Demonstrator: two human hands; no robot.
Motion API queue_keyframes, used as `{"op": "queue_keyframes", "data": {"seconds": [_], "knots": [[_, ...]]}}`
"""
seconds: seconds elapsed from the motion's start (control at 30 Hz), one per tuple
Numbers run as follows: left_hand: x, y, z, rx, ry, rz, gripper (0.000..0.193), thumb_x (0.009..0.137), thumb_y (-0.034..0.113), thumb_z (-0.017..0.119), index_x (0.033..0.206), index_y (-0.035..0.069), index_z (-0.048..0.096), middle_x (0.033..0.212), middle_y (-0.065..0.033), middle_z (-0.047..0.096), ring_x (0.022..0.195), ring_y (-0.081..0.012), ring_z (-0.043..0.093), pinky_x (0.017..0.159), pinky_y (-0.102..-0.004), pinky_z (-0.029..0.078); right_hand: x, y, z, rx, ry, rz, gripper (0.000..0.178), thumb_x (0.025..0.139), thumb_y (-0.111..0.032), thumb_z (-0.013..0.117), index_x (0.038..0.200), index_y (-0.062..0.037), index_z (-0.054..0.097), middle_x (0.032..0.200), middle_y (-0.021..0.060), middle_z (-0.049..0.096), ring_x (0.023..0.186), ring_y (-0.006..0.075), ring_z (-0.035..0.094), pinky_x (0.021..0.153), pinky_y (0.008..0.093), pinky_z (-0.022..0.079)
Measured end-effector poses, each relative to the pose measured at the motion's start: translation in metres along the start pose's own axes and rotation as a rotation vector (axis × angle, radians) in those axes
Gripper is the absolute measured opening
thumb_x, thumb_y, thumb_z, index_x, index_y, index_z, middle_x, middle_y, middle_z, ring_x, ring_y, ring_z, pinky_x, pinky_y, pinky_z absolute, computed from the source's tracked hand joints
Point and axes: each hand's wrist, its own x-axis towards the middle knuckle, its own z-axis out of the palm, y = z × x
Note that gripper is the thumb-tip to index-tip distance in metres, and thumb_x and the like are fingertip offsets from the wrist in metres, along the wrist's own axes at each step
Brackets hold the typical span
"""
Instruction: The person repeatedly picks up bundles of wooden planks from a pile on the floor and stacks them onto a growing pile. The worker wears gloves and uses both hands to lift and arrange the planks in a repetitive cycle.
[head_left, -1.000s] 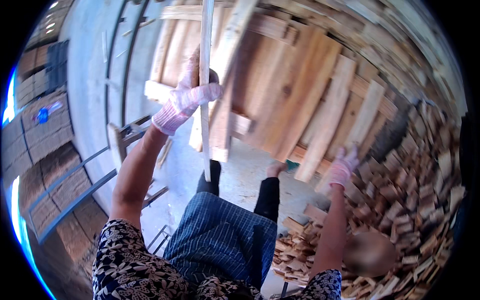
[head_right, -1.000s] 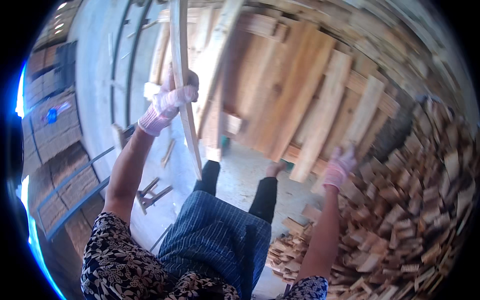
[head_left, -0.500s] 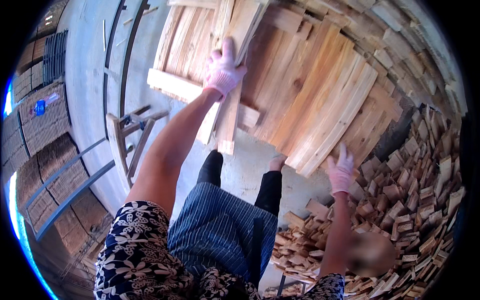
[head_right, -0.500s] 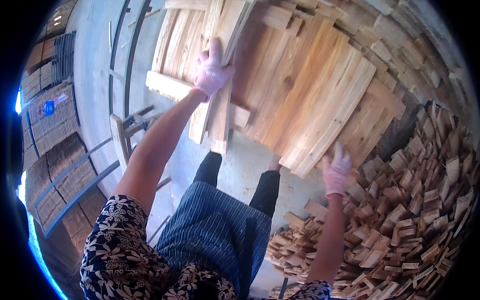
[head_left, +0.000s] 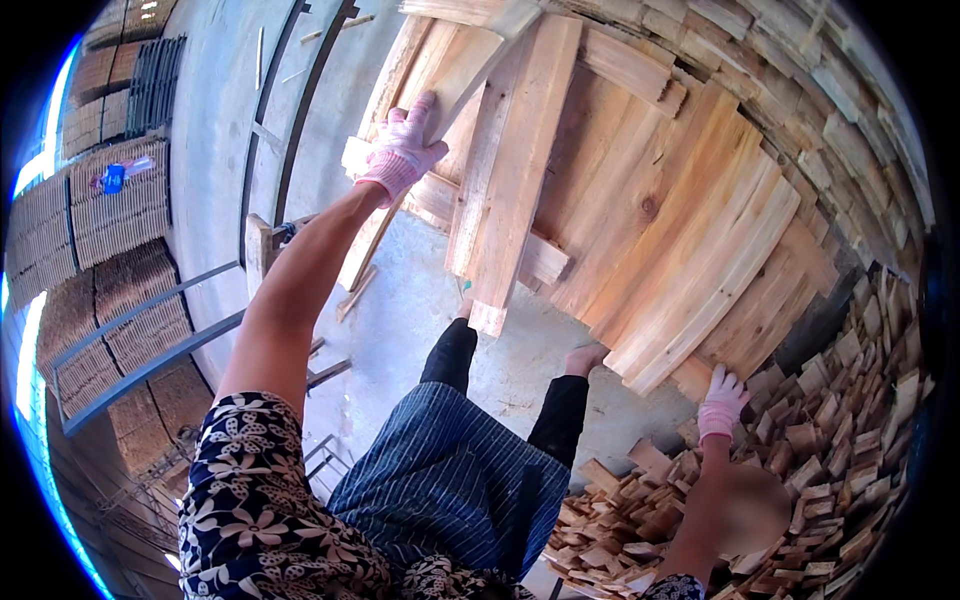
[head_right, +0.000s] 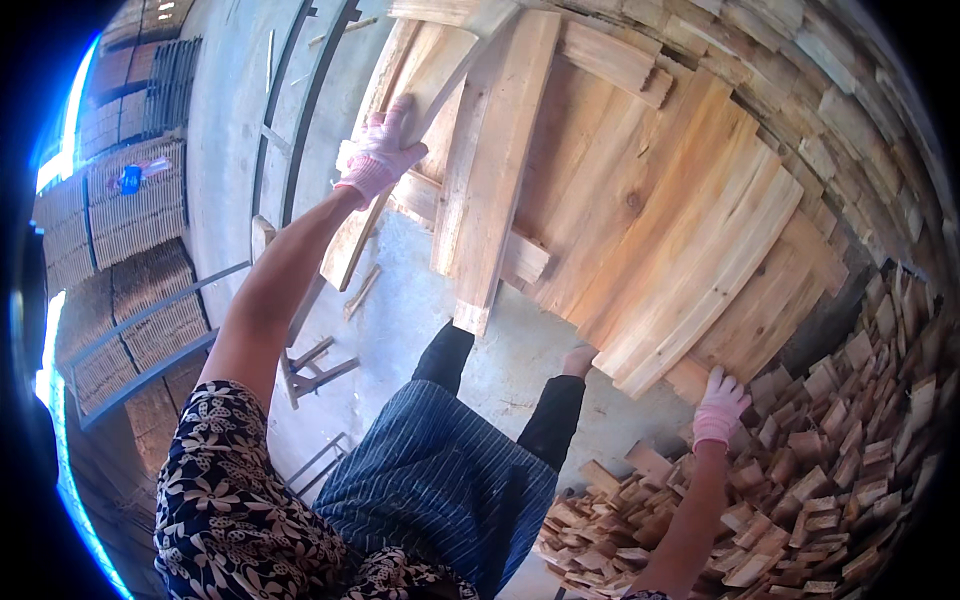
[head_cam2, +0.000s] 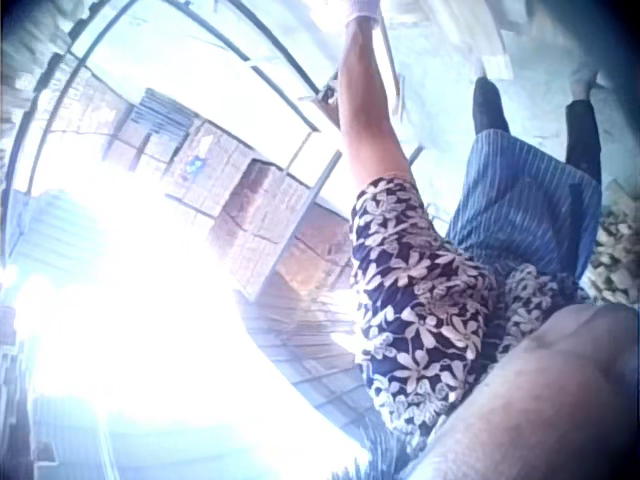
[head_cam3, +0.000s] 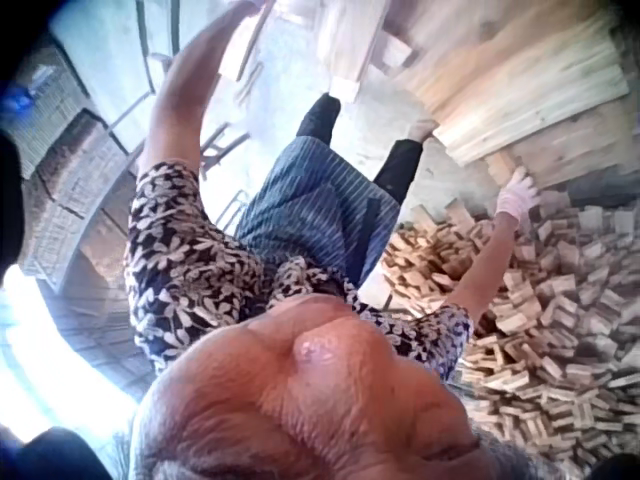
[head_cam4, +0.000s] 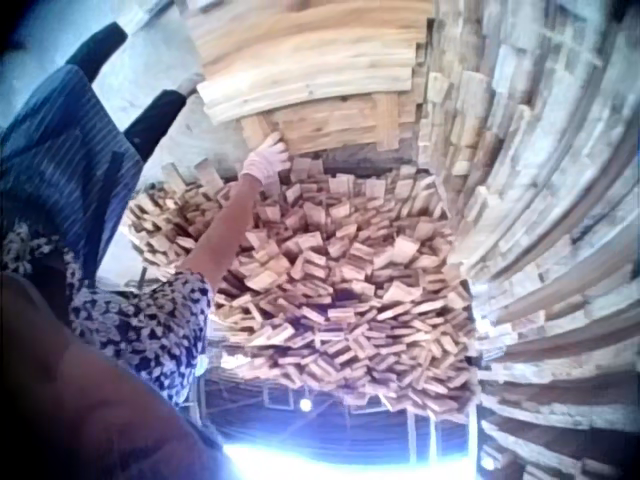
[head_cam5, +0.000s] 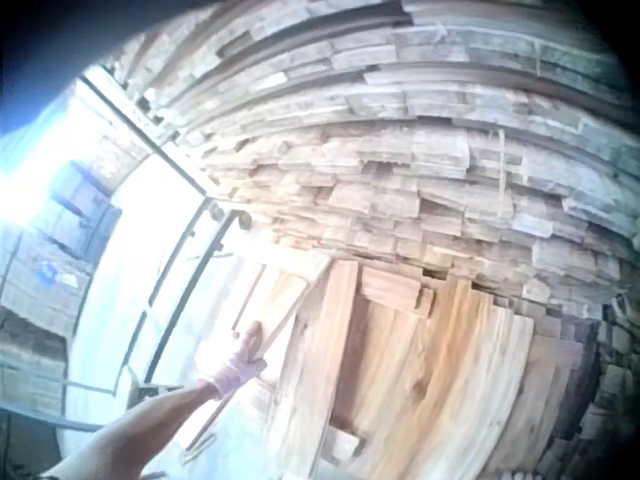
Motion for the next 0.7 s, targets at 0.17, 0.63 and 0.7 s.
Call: {"op": "queue_keyframes", "data": {"seconds": [0.17,0.63,0.7], "knots": [[0.004,-0.022,0.020,-0.120,0.034,-0.120,0.094,0.083,0.043,0.075,0.160,0.015,0.028,0.139,-0.0311,0.048,0.131,-0.0494,0.046,0.109,-0.0548,0.040,0.000,-0.030,-0.142,0.373,0.021,0.018,0.062,0.090,-0.022,0.070,0.146,-0.0118,0.045,0.133,0.0167,0.053,0.121,0.0380,0.054,0.108,0.0504,0.043],[0.039,0.050,0.077,-0.503,0.056,0.097,0.088,0.086,0.053,0.071,0.159,0.021,0.033,0.142,-0.0297,0.044,0.131,-0.0470,0.049,0.109,-0.0495,0.043,0.131,-0.313,-0.370,1.612,0.189,0.192,0.074,0.090,-0.034,0.073,0.149,-0.0032,0.041,0.131,0.0263,0.063,0.122,0.0401,0.061,0.103,0.0441,0.048],[0.035,0.057,0.069,-0.430,-0.011,0.076,0.093,0.087,0.050,0.072,0.162,0.021,0.026,0.146,-0.0298,0.039,0.134,-0.0469,0.048,0.112,-0.0476,0.042,0.087,-0.275,-0.362,1.726,0.170,0.231,0.070,0.090,-0.028,0.072,0.149,-0.0054,0.041,0.129,0.0242,0.065,0.120,0.0401,0.062,0.103,0.0441,0.048]]}}
